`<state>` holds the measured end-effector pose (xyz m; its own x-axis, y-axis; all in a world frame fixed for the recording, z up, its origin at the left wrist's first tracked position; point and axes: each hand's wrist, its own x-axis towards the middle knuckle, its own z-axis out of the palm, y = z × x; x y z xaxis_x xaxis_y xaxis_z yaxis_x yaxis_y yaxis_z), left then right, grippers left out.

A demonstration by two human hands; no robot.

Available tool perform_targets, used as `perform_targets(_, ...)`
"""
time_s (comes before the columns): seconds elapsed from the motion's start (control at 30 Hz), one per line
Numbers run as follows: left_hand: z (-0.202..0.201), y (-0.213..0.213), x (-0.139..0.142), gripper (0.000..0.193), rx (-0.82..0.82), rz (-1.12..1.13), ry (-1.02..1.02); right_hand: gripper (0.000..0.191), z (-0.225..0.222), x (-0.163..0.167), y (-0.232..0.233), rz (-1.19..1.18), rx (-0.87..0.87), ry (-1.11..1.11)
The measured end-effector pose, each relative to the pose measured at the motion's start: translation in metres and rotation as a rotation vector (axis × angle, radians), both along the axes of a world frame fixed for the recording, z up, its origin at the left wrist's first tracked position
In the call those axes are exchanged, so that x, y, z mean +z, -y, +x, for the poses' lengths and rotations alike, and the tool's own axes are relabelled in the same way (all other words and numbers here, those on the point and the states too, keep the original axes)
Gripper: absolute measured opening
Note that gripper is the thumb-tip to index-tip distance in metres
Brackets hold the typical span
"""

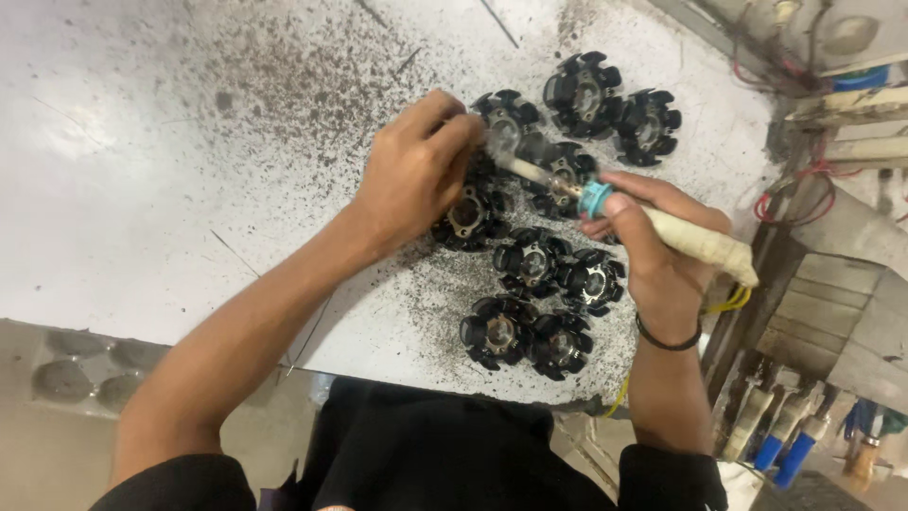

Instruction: The person solders wire leads onto black motor rotor components at a workbench, using a soldering iron in the right hand while holding solder wire with the left. They work through the rotors one at a time, arranging finished units on the bench, and near the end touch a red-wired probe to the components.

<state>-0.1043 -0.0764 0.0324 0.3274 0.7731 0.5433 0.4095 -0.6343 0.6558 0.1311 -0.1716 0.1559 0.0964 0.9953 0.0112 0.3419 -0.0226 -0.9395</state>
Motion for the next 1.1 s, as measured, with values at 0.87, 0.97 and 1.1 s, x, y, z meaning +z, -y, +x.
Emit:
perform_targets(0.87,0.127,0.303,0.051,0.018,-0.839,-0.209,0.117,0.051,0.237,-0.057,0.381,0.335,-0.838,-0.975)
perform_targets(0.97,0.13,0.299,0.061,0.014,-0.786,-0.244,0.051,0.032,0.268,-0.05,0.382,-0.021,-1.132,0.125)
perform_targets(1.1,0.131,0.295,0.072,0.015,-0.748,-0.329,0.003,0.029,0.344,-0.057,0.397,-0.28,-1.216,1.076)
